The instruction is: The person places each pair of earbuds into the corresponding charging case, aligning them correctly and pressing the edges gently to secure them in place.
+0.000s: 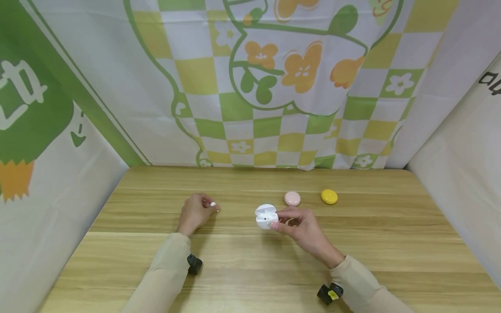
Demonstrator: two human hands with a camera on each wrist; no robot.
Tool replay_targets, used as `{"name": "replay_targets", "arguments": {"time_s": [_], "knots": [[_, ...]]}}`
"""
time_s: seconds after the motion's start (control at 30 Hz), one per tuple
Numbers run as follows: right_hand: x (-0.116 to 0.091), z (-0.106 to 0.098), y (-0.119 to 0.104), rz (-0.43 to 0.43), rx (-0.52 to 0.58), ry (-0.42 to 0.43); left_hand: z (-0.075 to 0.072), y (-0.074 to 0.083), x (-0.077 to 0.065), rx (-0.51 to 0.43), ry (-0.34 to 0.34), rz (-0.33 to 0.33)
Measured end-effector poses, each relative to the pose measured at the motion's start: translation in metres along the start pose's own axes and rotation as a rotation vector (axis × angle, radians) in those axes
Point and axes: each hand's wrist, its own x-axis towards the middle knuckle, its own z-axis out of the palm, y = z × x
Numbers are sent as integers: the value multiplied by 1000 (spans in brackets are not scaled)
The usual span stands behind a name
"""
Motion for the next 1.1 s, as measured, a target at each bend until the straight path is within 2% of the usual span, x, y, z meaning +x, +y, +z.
{"name": "replay_targets", "arguments": {"time_s": [0.2,0.4,0.63,0.83,1.1], "knots": [[0,0,1,-17,-2,-2,2,1,1,19,1,41],[0,0,0,3,-2,-3,3,4,2,-4,4,56],[0,-1,-1,12,-13,-5,2,12,0,-39,-1,143],[0,-1,-2,26,-11,-9,0,22,-5,-80,2,232],[0,0,-4,19,-5,-3,-3,43,-15,-169,19,294]]}}
